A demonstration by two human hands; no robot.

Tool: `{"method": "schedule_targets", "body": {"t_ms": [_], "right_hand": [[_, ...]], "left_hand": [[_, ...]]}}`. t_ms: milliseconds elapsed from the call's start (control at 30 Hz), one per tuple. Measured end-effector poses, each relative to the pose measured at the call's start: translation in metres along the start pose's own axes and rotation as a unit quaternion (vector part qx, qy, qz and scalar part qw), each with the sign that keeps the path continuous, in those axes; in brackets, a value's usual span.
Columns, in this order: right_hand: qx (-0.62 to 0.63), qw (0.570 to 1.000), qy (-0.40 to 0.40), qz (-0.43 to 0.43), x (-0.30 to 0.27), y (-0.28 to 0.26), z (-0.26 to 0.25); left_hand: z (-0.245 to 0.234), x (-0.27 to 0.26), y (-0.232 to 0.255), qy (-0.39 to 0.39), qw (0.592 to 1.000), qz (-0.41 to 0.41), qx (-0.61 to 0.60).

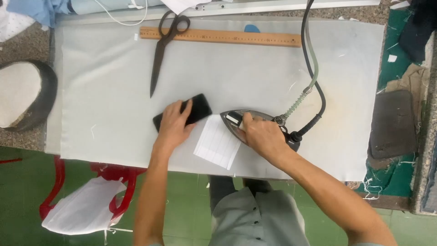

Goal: The person irons a small white fabric piece, then cuts a blue fabric piece using shears. They retrieve a larger white fabric from a basket, iron it, and use a ruler and pencil to mark lines on the fabric.

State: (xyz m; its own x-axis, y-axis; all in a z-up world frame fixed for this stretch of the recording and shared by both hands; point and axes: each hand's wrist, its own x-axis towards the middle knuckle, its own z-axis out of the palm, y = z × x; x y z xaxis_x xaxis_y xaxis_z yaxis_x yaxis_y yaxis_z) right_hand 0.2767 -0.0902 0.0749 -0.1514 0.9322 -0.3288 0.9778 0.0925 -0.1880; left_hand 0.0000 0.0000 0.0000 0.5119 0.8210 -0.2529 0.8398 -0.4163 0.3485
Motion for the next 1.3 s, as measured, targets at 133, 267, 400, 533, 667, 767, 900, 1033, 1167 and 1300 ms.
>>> {"method": "schedule_targets", "body": {"t_ms": [133,267,400,533,667,767,900,1033,1167,1300], "right_hand": [[-0.014,1.000,-0.004,-0.013,-0.017,0.007,-0.007],[-0.009,1.000,0.010,-0.013,-0.046,0.020,-0.010],[-0.008,1.000,-0.003,0.030,-0.082,0.049,0.004],[0.034,0.990,-0.021,0.138,-0.084,0.083,0.001],[0.073,0.971,0.097,0.207,-0.077,0.113,0.008],[0.024,0.971,0.174,0.164,-0.099,0.114,0.019],[-0.115,0.966,0.213,0.092,-0.138,0.101,0.041],[-0.210,0.934,0.276,0.083,-0.127,0.104,0.051],[-0.132,0.955,0.224,0.141,-0.092,0.113,0.032],[-0.020,0.966,0.107,0.236,-0.058,0.118,0.015]], "left_hand": [[0.005,0.026,0.023,-0.046,0.993,0.094,0.047],[0.005,0.039,0.059,-0.082,0.978,0.156,0.112],[0.008,0.037,0.091,-0.130,0.960,0.197,0.148],[0.006,0.031,0.113,-0.150,0.957,0.205,0.141],[0.001,0.030,0.120,-0.169,0.966,0.151,0.125],[-0.003,0.032,0.123,-0.193,0.966,0.125,0.115],[-0.005,0.035,0.124,-0.210,0.964,0.119,0.111],[-0.007,0.035,0.124,-0.211,0.965,0.116,0.102],[-0.012,0.039,0.118,-0.202,0.961,0.131,0.134],[-0.018,0.073,0.078,-0.122,0.965,0.125,0.198]]}}
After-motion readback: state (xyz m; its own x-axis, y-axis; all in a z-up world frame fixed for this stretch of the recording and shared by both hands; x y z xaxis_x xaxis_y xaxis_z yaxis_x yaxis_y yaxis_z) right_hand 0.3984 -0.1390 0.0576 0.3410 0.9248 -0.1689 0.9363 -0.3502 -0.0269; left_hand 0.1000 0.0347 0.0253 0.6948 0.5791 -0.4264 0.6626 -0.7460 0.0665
